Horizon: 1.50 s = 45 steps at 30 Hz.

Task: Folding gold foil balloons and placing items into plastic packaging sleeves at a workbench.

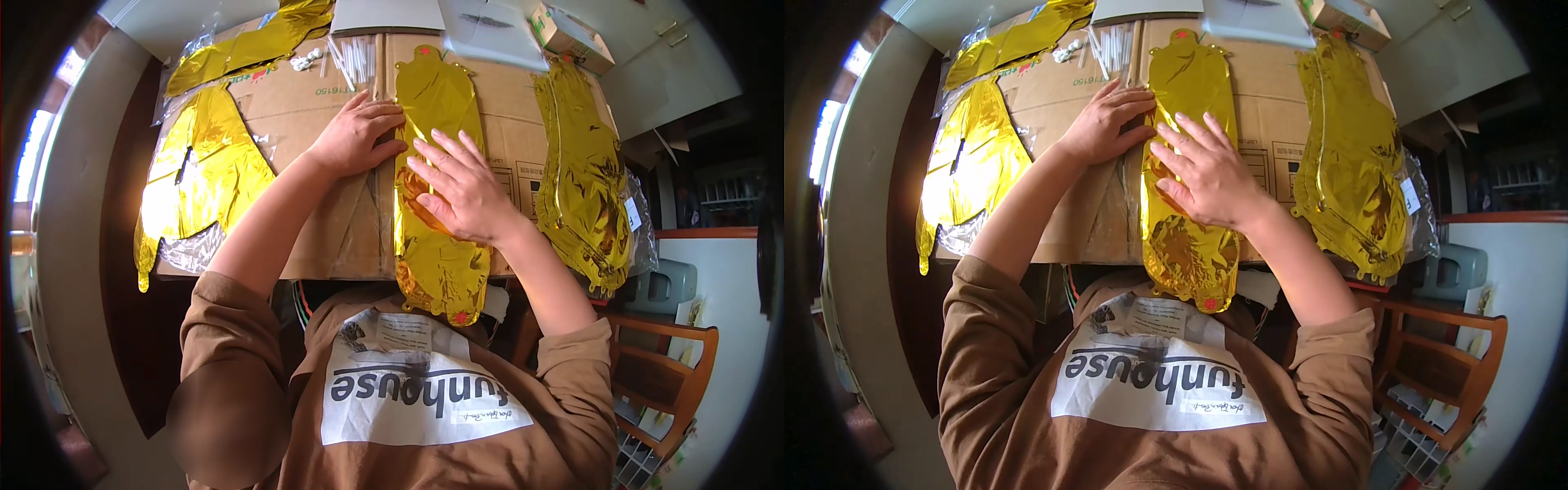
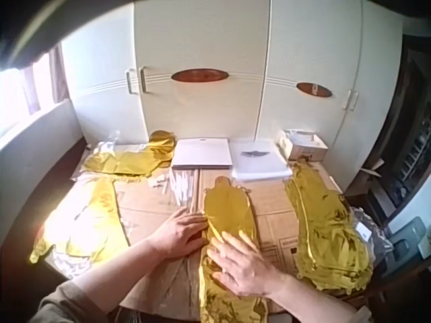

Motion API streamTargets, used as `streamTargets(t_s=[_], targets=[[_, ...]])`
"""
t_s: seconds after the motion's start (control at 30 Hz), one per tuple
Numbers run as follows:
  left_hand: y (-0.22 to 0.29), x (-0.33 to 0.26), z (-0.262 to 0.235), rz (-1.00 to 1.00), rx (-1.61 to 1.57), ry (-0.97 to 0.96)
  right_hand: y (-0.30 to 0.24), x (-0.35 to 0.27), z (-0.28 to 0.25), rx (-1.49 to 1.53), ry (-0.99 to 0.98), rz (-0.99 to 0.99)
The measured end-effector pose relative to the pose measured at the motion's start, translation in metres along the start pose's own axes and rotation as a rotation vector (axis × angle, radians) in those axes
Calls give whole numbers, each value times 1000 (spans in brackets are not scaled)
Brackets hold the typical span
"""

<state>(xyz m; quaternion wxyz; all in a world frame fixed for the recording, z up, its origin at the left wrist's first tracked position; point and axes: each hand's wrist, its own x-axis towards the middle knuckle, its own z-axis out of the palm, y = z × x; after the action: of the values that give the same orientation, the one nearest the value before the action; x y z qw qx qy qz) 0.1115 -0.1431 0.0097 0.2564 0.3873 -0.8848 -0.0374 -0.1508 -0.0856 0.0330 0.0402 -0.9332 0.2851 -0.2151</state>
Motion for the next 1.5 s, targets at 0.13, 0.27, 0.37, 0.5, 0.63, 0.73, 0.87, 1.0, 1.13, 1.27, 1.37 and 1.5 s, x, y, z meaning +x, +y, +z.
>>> streamTargets(t_s=[0.13, 0.27, 0.37, 0.5, 0.63, 0.73, 0.87, 1.0, 1.13, 1.27, 1.37, 1.5], targets=[[-3, 0, 4, -4, -8, -11, -26, 1, 8, -47, -101, -52], [-1, 1, 0, -27, -14, -45, -65, -28, 8, -3, -229, -120], [0, 2, -1, -32, -28, -54, -91, -52, -3, 112, -276, -179], [-2, 0, 1, -35, -20, -45, -94, -58, -12, 314, -236, -163], [-1, 0, 2, -37, -7, -31, -58, -29, 1, 176, 1, 7], [0, 0, 0, -42, -6, -40, -57, -31, 6, 64, -104, 26], [-1, 0, 1, -34, -14, -25, -67, -46, 2, 59, -147, 35], [0, 0, 2, -42, -12, -16, -69, -52, -4, 115, -142, 65], [2, 1, 1, -48, -22, -16, -50, -57, -11, 50, -24, 109], [2, 1, -2, -39, -14, -32, -21, -63, -19, -74, 15, 244], [2, 3, 0, -37, -7, -33, -12, -74, -10, -134, -62, 258], [2, 3, -1, -49, -6, -50, -13, -79, -7, -114, -54, 268]])
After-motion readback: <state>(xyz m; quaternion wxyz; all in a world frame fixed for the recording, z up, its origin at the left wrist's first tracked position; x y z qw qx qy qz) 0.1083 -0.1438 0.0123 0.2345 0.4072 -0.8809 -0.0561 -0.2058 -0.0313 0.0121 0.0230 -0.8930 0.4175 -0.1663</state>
